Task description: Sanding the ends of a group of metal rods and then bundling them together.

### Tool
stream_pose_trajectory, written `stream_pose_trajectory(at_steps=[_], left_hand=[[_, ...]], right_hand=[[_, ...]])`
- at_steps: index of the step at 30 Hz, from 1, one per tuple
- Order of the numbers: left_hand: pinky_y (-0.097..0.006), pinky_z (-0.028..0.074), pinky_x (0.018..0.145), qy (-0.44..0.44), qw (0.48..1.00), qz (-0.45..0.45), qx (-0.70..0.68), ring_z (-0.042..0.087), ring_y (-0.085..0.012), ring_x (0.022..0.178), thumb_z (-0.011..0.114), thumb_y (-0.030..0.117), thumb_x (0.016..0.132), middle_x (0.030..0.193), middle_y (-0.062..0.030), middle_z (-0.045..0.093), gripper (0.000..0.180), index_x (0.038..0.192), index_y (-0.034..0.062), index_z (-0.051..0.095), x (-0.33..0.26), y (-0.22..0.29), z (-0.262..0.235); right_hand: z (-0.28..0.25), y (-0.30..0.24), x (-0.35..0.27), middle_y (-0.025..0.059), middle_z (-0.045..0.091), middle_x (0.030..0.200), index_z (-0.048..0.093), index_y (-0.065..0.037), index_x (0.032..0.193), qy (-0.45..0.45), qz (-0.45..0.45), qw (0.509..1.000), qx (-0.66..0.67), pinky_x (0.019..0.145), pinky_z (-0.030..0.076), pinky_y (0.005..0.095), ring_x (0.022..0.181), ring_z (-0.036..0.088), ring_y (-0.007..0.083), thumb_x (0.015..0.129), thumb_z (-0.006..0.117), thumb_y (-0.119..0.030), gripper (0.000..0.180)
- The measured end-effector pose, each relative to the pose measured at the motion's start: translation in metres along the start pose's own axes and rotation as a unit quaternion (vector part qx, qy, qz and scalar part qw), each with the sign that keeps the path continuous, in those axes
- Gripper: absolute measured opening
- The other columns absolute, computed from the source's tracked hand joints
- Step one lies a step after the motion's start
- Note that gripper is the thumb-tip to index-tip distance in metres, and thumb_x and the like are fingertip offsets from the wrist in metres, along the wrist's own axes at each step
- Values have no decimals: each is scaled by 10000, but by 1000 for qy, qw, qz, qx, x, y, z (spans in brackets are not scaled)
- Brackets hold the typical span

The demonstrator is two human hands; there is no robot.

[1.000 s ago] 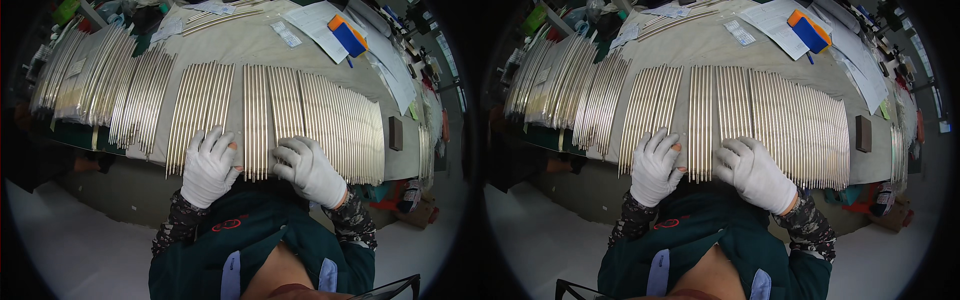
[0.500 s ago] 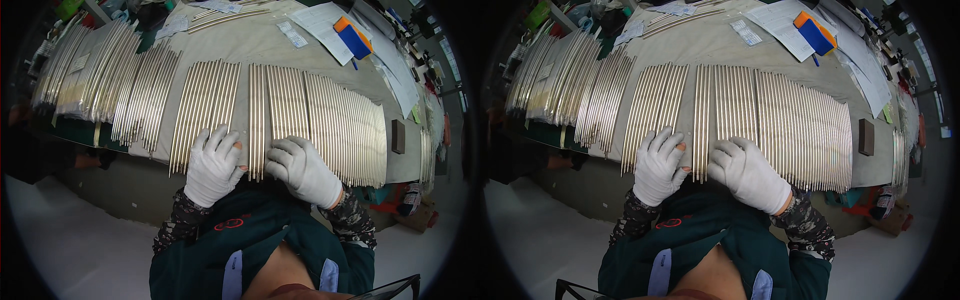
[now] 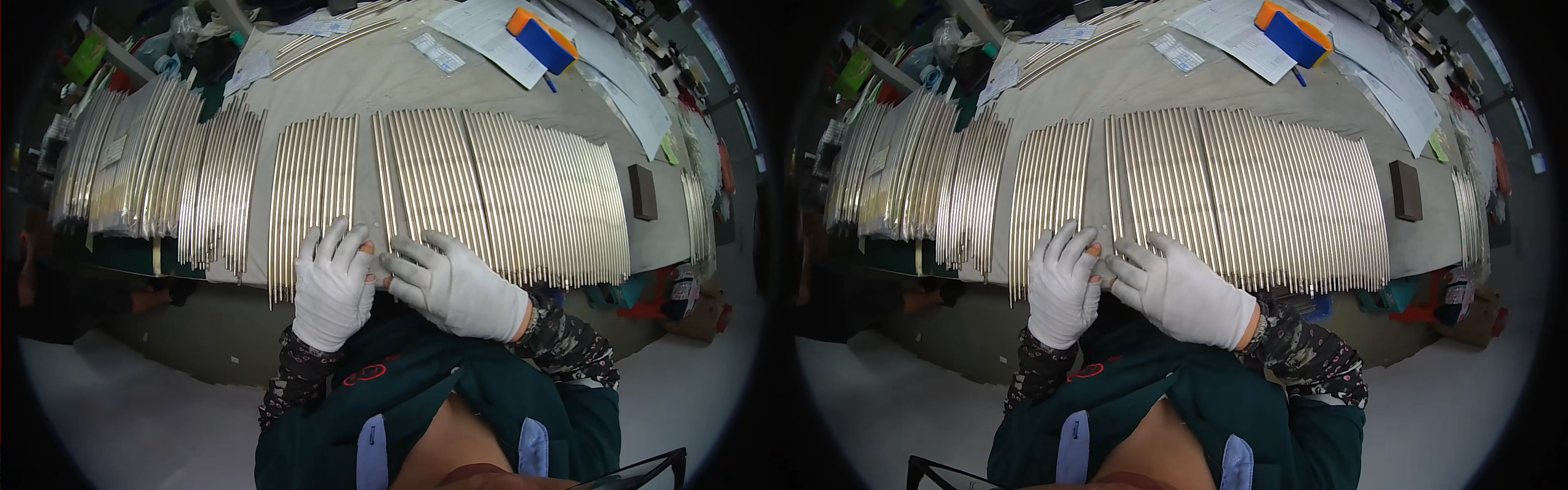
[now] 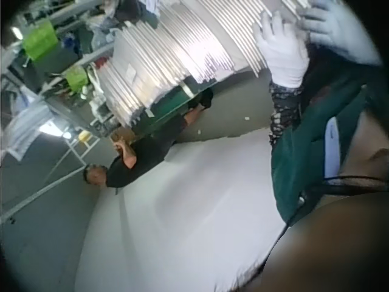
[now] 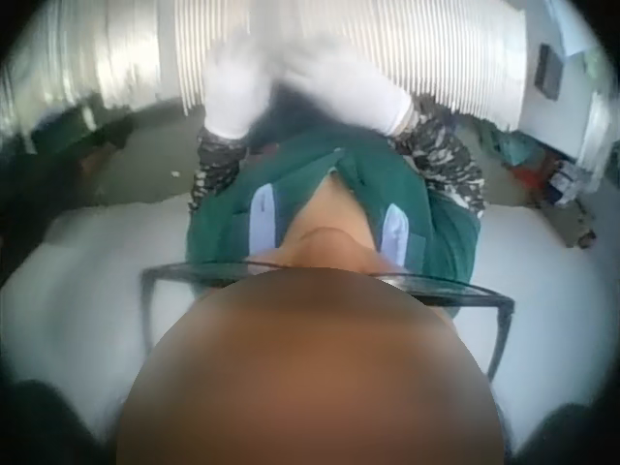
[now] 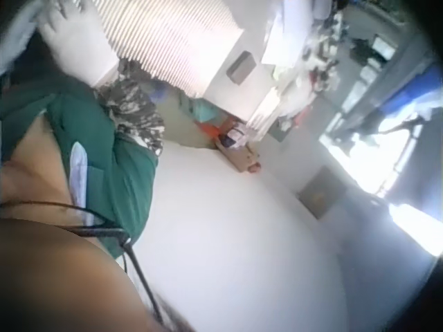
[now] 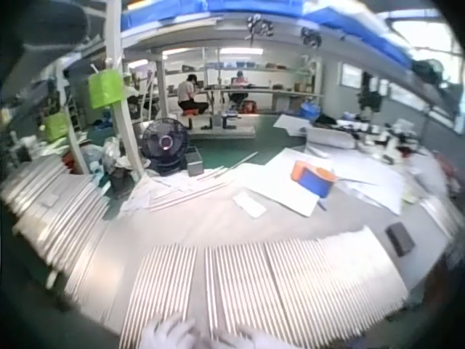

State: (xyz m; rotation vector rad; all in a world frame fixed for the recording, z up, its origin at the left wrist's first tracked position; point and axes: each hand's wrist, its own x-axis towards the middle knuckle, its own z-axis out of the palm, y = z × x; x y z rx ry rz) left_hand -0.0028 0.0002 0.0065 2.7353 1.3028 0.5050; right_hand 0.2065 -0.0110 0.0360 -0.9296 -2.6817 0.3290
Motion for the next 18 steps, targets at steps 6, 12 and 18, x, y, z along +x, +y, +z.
stream_pose_trajectory(at_steps=[6,12,18], left_hand=[[-550,251,1035,-21,1000,17,7,417,-351,1223,560,300,832,1221,-150,507,409,1093,-14,562,10,4,-11],[-538,246,1042,-53,994,79,-46,379,-389,1263,378,547,917,1357,-193,399,650,1385,98,347,39,29,-5],[-553,175,1088,-215,950,224,25,268,-385,1341,410,578,885,1441,-188,295,689,1382,104,355,85,66,-13]], right_hand=[[-28,1,-43,143,538,1171,574,-46,1027,28,82,996,15,993,376,436,1183,474,305,740,662,-260,368],[-53,24,-128,170,499,1231,540,-46,1116,167,309,919,-181,971,381,456,1188,449,370,719,673,-169,437],[-70,105,-227,241,495,1259,522,-30,1229,258,508,779,-263,958,401,472,1184,456,411,794,648,-290,523]])
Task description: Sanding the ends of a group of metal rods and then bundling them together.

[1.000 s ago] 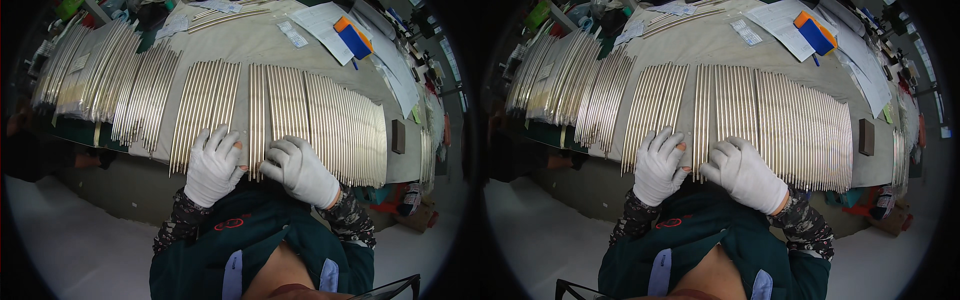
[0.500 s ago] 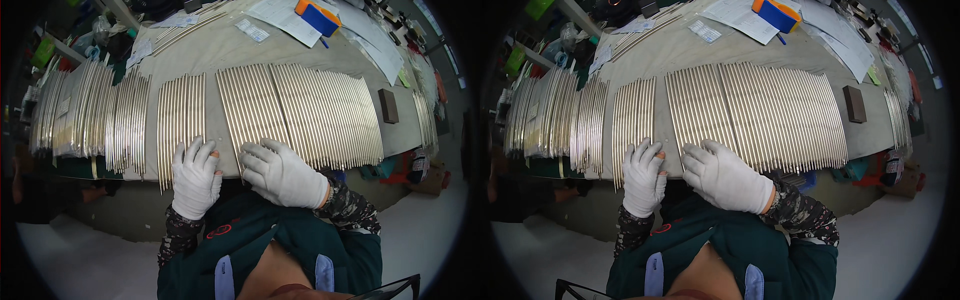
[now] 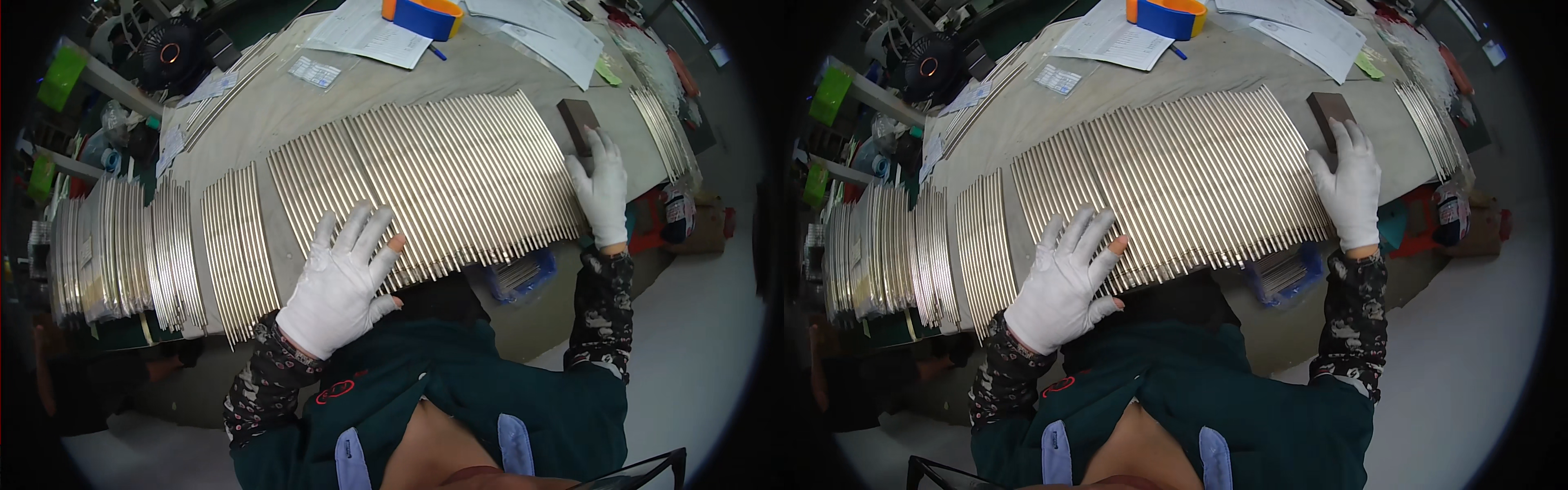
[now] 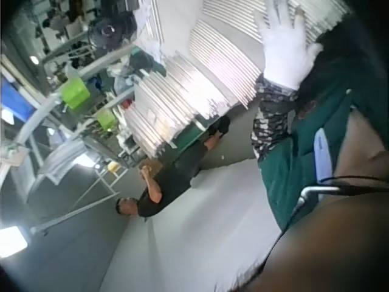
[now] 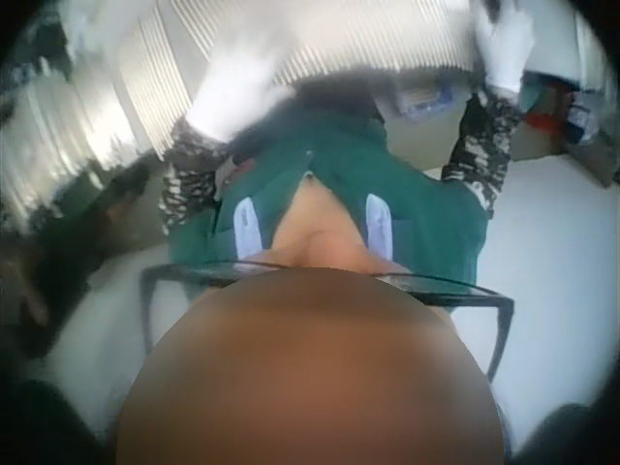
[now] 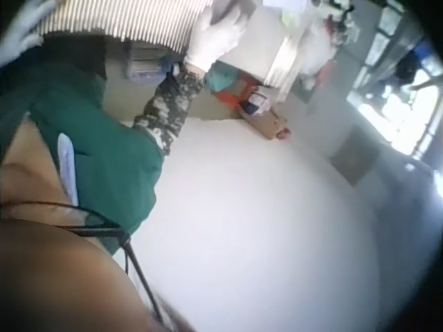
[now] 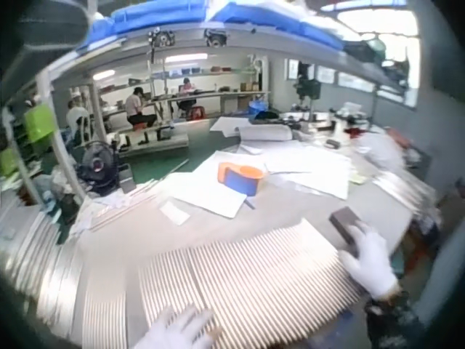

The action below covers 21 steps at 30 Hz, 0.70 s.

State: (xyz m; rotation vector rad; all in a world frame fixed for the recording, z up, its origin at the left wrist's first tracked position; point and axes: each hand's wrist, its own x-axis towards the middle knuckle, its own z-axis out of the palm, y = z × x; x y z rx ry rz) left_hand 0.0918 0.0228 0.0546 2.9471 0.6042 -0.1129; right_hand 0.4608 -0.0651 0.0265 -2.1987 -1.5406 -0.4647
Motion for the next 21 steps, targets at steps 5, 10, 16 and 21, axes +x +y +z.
stream_pose_trajectory(at_steps=[5,10,16,21], left_hand=[[-536,223,1092,12,999,41,25,272,-372,1351,307,580,917,1433,-189,317,688,1343,45,376,59,-33,-14],[-445,238,1116,41,996,72,-40,274,-351,1362,502,287,921,1454,-159,322,511,1354,52,367,126,-42,-18],[-461,201,1126,37,983,177,-24,253,-323,1374,461,315,928,1457,-143,321,504,1358,66,377,193,-18,12],[-496,173,1124,25,975,219,-13,248,-289,1381,459,287,926,1464,-110,319,495,1371,87,380,246,-2,20]], right_hand=[[25,39,14,245,484,1281,471,-87,1324,-53,140,981,-125,959,415,446,1219,441,388,779,642,-442,672],[30,54,22,222,544,1186,493,-143,1325,-106,174,975,-84,900,454,432,1106,523,369,779,640,-447,642],[40,89,3,190,570,1119,545,-154,1256,15,195,974,-116,853,476,430,1001,560,349,758,651,-383,558],[43,87,2,171,577,1100,554,-172,1245,3,213,970,-121,840,482,423,985,566,338,736,653,-382,560]])
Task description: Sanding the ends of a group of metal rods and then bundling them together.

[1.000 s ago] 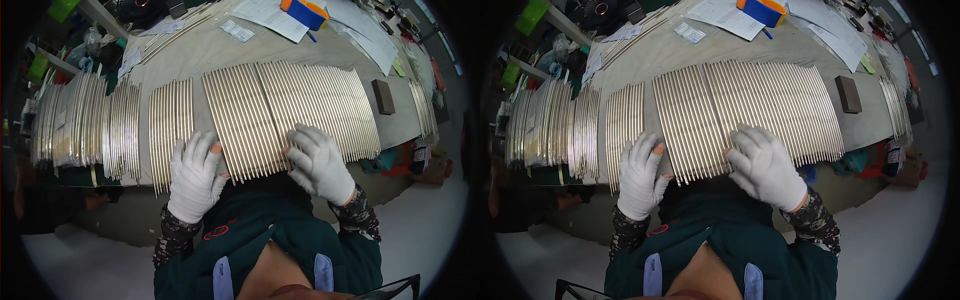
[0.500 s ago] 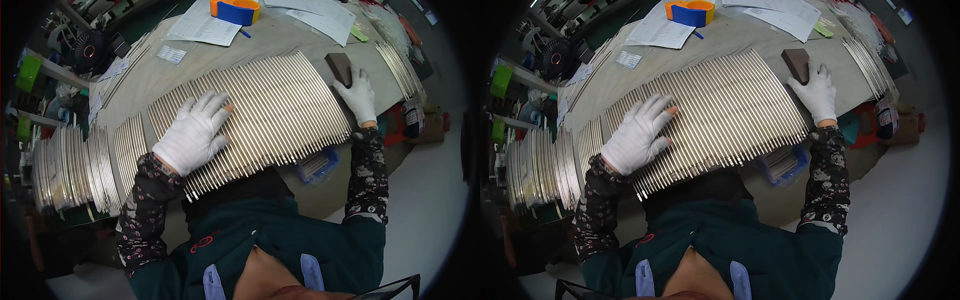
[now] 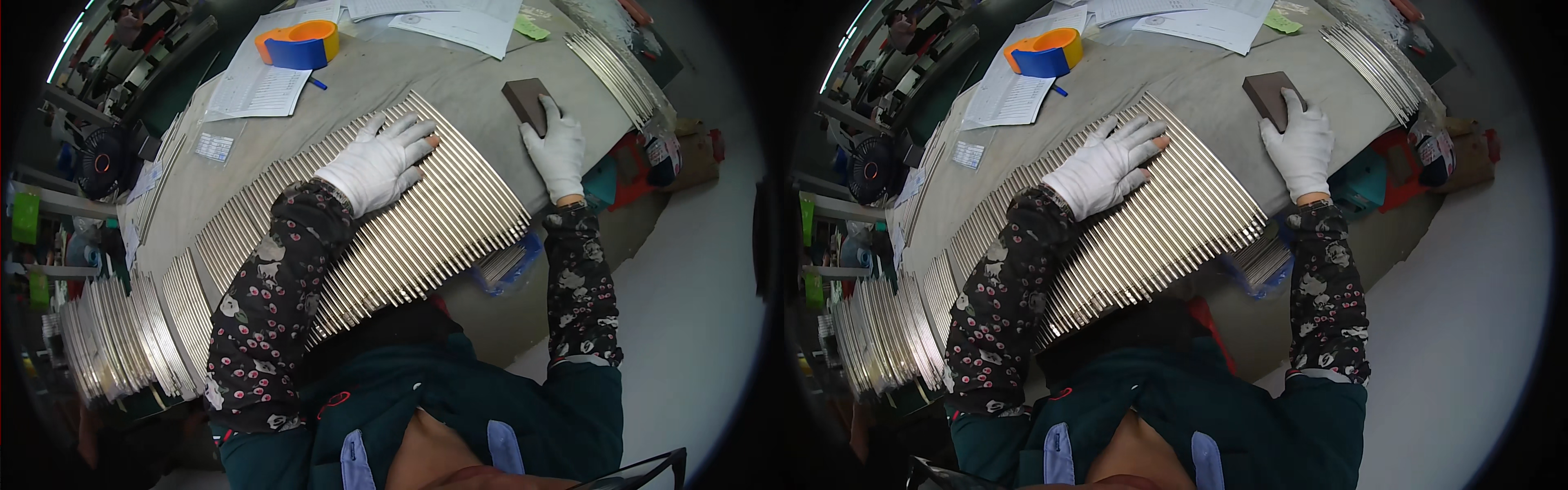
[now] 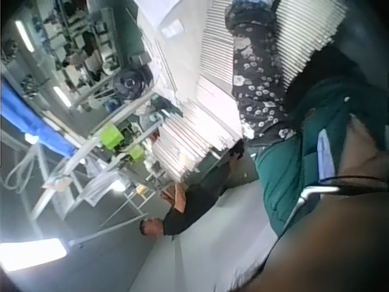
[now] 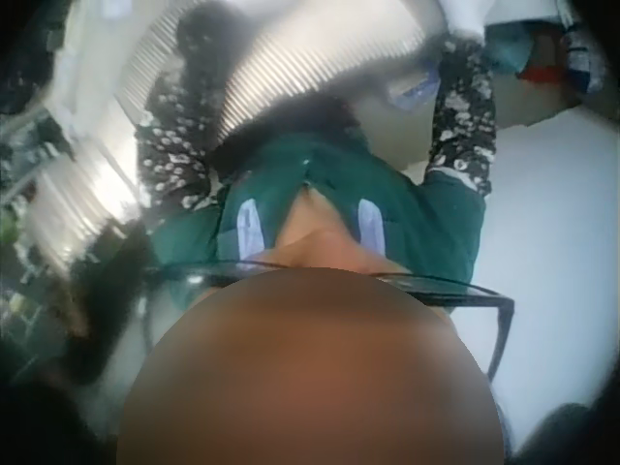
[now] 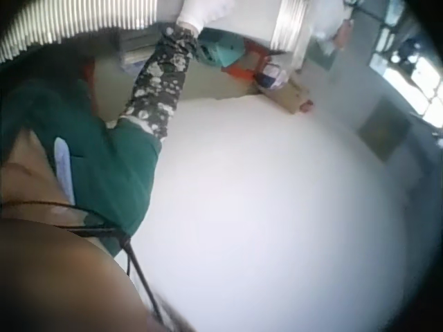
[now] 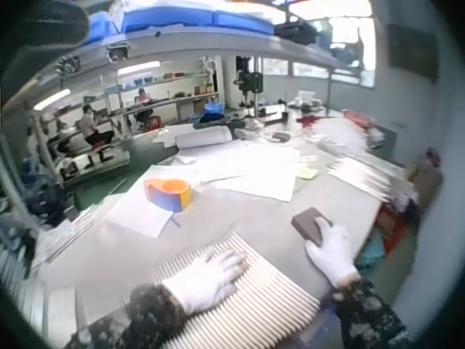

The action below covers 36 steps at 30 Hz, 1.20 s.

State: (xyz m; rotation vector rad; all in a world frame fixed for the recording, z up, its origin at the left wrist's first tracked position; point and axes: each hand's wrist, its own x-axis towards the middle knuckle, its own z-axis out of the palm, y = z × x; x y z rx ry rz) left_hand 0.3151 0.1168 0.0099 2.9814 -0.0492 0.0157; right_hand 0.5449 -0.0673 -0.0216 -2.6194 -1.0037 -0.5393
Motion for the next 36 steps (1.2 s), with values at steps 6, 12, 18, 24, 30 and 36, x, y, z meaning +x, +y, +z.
stream_pose_trajectory(at_steps=[6,12,18,24,30,36], left_hand=[[-536,140,1126,54,998,-14,-25,209,-292,1401,459,214,937,1493,-94,276,471,1390,135,353,2,-17,-7],[-554,115,1115,20,996,-75,-46,158,-343,1412,428,436,934,1520,-120,212,598,1442,159,277,-61,-40,-14],[-602,191,1086,23,998,-31,56,243,-329,1377,421,540,898,1485,-132,270,652,1400,130,347,-64,-33,-1],[-604,196,1083,28,998,-33,52,245,-326,1377,434,573,877,1474,-133,291,696,1379,94,371,-66,-31,-1],[-611,156,1087,5,999,-42,26,211,-348,1389,535,510,845,1499,-128,250,737,1443,170,272,-67,-29,-5],[-600,168,1089,3,998,-50,30,220,-334,1387,532,527,840,1495,-127,259,735,1424,145,301,-65,-28,-4]], right_hand=[[-3,3,0,172,574,1098,545,-176,1249,28,-14,999,19,835,481,431,988,570,336,743,664,-372,556],[-3,3,-4,196,543,1174,542,-146,1245,21,-10,1000,20,889,462,435,1077,537,344,741,681,-367,568],[-1,3,-3,211,516,1228,550,-95,1227,58,-50,997,22,912,454,426,1110,518,356,755,683,-352,553],[-24,-8,-11,186,571,1080,547,-84,1226,21,-45,997,53,863,460,432,999,553,343,768,679,-272,513],[-93,-60,-85,221,482,1132,551,-141,1271,-12,-185,968,171,851,454,417,976,523,362,677,689,-147,610],[-97,-83,-116,226,425,1185,566,-174,1228,-69,-218,960,160,856,437,441,1022,480,370,671,715,-207,578]])
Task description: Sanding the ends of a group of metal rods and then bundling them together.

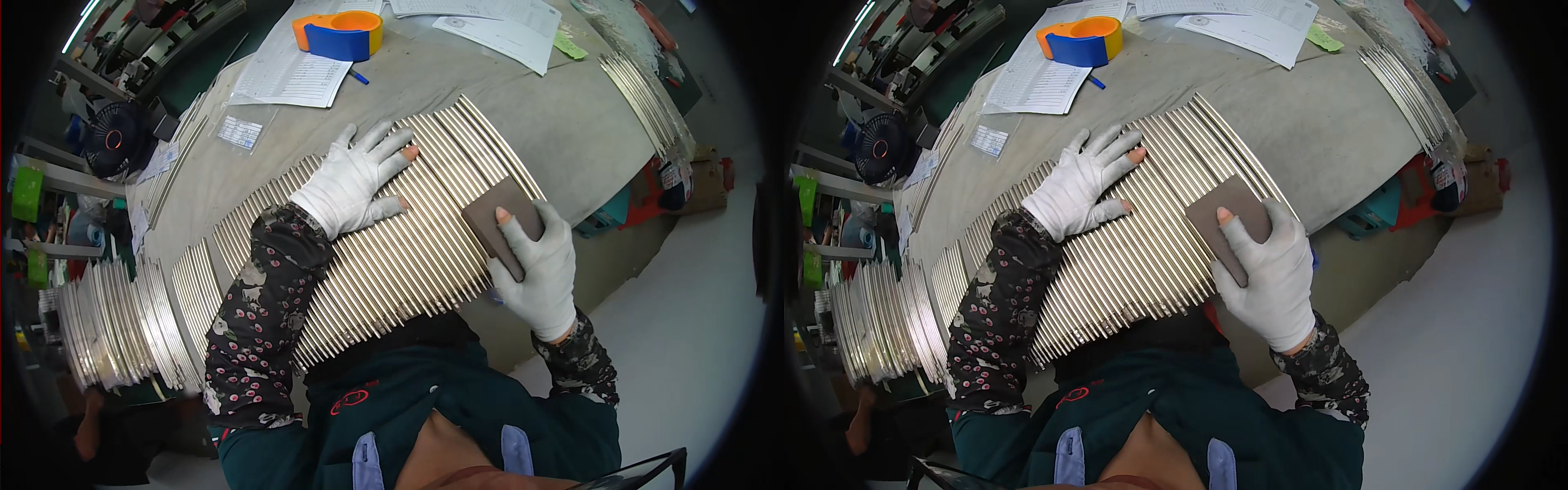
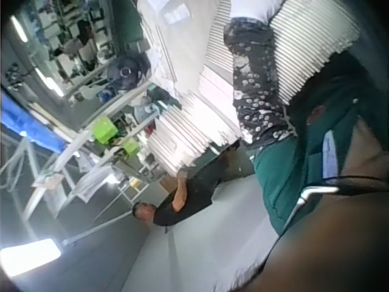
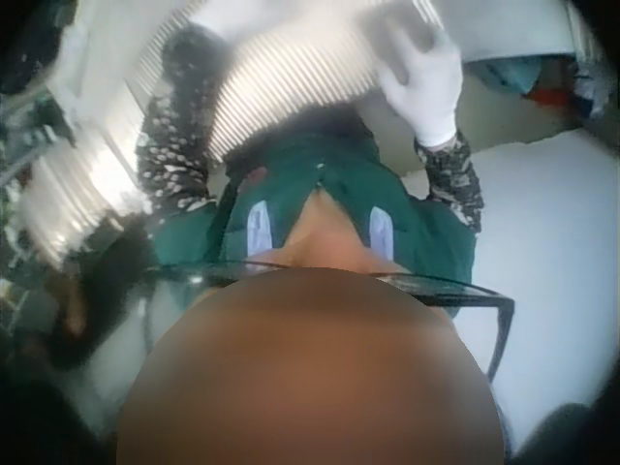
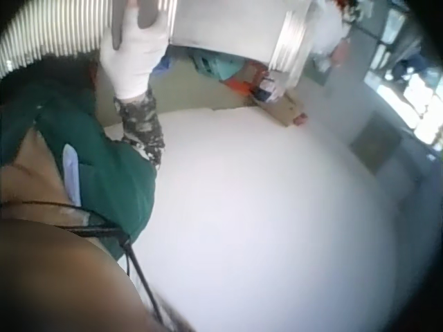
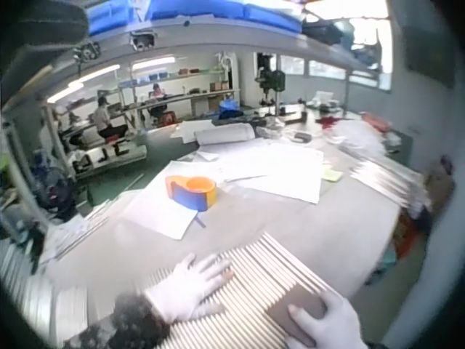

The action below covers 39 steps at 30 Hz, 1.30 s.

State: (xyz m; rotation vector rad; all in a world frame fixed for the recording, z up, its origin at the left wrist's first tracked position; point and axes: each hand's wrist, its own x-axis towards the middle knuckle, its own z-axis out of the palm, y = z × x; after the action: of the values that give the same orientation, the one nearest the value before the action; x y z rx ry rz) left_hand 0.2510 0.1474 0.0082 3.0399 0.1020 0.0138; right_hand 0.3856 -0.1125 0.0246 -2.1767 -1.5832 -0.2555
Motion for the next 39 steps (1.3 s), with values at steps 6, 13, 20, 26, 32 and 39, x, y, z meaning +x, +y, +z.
stream_pose_trajectory(at_steps=[6,13,20,26,32,39], left_hand=[[-596,205,1084,31,999,7,11,238,-306,1382,475,575,855,1463,-130,311,712,1375,97,385,1,1,0],[-598,201,1083,19,1000,-1,-5,233,-309,1385,488,589,844,1465,-134,311,731,1368,86,403,1,2,1],[-602,198,1080,5,1000,-16,1,227,-313,1387,485,579,854,1476,-122,296,726,1391,104,374,6,1,1],[-608,193,1079,3,1000,-9,2,212,-316,1392,467,589,860,1491,-116,270,727,1393,104,375,10,2,-1],[-623,186,1073,-8,1000,-18,2,214,-327,1389,471,598,851,1493,-126,261,746,1409,120,341,15,1,2],[-631,184,1069,-14,1000,-16,19,213,-333,1389,481,578,851,1505,-121,235,744,1423,134,309,19,3,3]], right_hand=[[16,-17,38,255,459,1125,562,-155,1229,-9,-22,999,-32,795,452,432,925,512,359,691,709,-205,559],[-3,-9,12,240,482,1036,557,-127,1232,-14,-55,996,-70,746,466,432,896,525,352,693,699,-191,561],[7,-8,39,243,481,1039,562,-113,1212,-30,-60,997,-30,735,464,421,892,521,357,702,685,-190,530],[4,-19,49,187,482,978,582,-100,1173,-24,-49,997,-51,646,448,398,809,520,304,701,683,-191,492],[-11,-1,19,238,470,1101,591,-129,1182,-55,-32,998,-26,772,465,419,926,518,353,673,693,-160,520],[-12,-3,16,241,464,1132,594,-134,1176,1,-26,999,-31,795,457,437,972,511,361,667,699,-176,521]])
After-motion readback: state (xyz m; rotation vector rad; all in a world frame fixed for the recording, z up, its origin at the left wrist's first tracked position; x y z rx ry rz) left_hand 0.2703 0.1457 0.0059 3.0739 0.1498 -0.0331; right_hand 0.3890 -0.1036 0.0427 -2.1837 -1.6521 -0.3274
